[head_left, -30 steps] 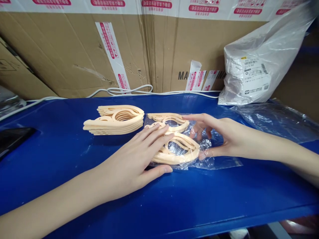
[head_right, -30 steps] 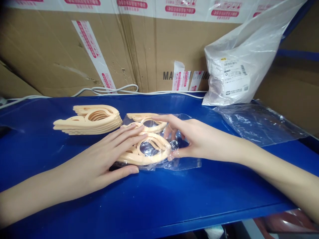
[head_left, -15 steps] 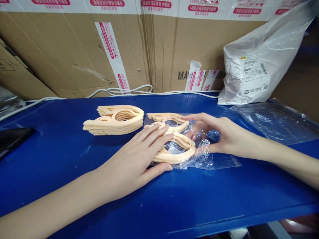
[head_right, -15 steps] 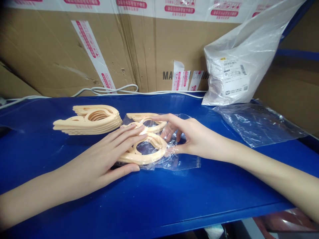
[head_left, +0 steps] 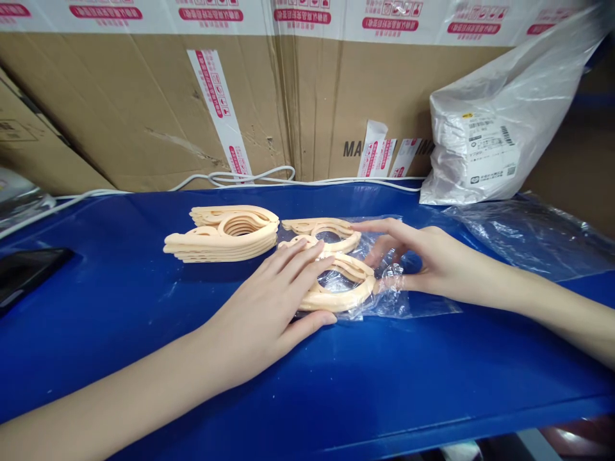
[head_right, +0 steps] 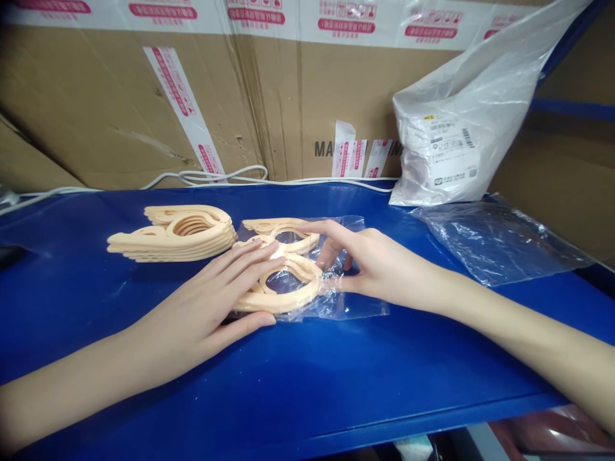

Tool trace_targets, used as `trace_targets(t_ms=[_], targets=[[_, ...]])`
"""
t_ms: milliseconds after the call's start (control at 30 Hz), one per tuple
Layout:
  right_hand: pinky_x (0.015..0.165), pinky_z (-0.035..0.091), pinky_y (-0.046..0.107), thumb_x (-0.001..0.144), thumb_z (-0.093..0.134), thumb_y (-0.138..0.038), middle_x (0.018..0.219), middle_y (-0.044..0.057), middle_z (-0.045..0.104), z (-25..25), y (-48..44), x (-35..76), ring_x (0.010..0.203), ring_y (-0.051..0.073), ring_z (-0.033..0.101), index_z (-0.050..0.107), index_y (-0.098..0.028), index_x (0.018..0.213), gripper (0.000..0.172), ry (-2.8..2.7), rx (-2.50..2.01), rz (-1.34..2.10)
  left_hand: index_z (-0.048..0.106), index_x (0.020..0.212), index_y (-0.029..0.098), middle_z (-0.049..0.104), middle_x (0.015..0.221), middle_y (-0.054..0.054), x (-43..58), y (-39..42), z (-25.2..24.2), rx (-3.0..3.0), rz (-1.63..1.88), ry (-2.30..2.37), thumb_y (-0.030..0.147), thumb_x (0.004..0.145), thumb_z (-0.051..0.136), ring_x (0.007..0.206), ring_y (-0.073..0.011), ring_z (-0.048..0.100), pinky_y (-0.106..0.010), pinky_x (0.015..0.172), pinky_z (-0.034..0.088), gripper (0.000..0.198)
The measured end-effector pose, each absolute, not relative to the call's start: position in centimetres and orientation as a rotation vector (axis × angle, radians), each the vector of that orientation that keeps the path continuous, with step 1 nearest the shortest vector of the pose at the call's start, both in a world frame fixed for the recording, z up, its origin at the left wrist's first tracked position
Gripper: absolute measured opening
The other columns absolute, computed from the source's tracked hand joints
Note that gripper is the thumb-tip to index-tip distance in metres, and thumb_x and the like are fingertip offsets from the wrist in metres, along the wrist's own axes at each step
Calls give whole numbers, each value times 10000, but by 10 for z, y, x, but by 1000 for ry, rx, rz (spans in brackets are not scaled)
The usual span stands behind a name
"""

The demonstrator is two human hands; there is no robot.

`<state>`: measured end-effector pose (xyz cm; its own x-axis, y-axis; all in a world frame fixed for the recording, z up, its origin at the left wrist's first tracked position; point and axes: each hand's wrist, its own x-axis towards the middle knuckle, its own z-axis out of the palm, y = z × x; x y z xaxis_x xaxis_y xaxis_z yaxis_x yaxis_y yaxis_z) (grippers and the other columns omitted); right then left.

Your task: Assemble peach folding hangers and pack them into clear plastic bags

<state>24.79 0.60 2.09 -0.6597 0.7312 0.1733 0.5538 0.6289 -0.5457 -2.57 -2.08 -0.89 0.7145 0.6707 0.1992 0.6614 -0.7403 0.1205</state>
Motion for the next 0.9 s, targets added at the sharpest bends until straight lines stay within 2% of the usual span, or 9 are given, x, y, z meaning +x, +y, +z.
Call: trace_targets(t_ms=[167,333,433,533,600,667,767,900], targets=[[817,553,381,854,681,-448,1106,36,706,30,12,265,945,235,692,279,-320,1533,799,-2621,-1138,579,366,1480,109,353,1567,-169,-17,-28,-9,2998,394,1136,527,1023,354,1472,-308,288,-548,1179,316,620],[908,550,394,769,758,-483,1301,51,640,41,11,278,1132,277,642,181,-352,1571,996,-2722,-1155,672,333,1498,175,309,1597,-103,-32,-22,25,3151,651,899,472,1009,440,1507,-254,198,-491,1226,223,581],[1016,500,435,745,768,-514,1489,62,504,42,7,278,1297,320,538,199,-346,1572,1017,-2765,-1163,622,365,1489,189,323,1586,-114,-64,0,53,3041,647,1055,582,975,455,1478,-281,268,-505,1185,281,654],[1068,460,459,737,766,-530,1568,59,402,42,1,276,1361,342,471,255,-324,1563,993,-2778,-1148,586,367,1500,215,445,1508,-126,-105,30,71,2896,547,1355,799,822,478,1346,-353,461,-561,1071,401,902],[1078,451,462,736,767,-525,1573,51,396,43,-1,276,1365,345,467,285,-321,1556,972,-2775,-1135,591,439,1458,196,568,1393,-138,-128,46,76,2724,423,1550,872,664,555,1202,-366,580,-564,1002,455,1049],[1053,471,453,755,754,-511,1556,45,425,45,-3,277,1341,339,496,276,-332,1557,951,-2772,-1151,598,435,1455,234,599,1367,-94,-141,55,77,2551,276,1648,792,663,611,1184,-336,593,-552,1019,436,985],[906,550,402,822,692,-493,1422,54,576,49,0,279,1175,294,630,235,-338,1566,886,-2746,-1220,584,473,1418,269,609,1358,-40,-144,58,79,2419,182,1691,685,668,641,1196,-306,579,-518,1052,402,874],[760,553,353,895,593,-498,1140,46,707,51,9,282,929,229,695,379,-298,1488,662,-2658,-1219,446,553,1340,292,548,1433,-8,-135,53,80,2364,155,1737,666,603,665,1272,-308,525,-468,1100,350,834]])
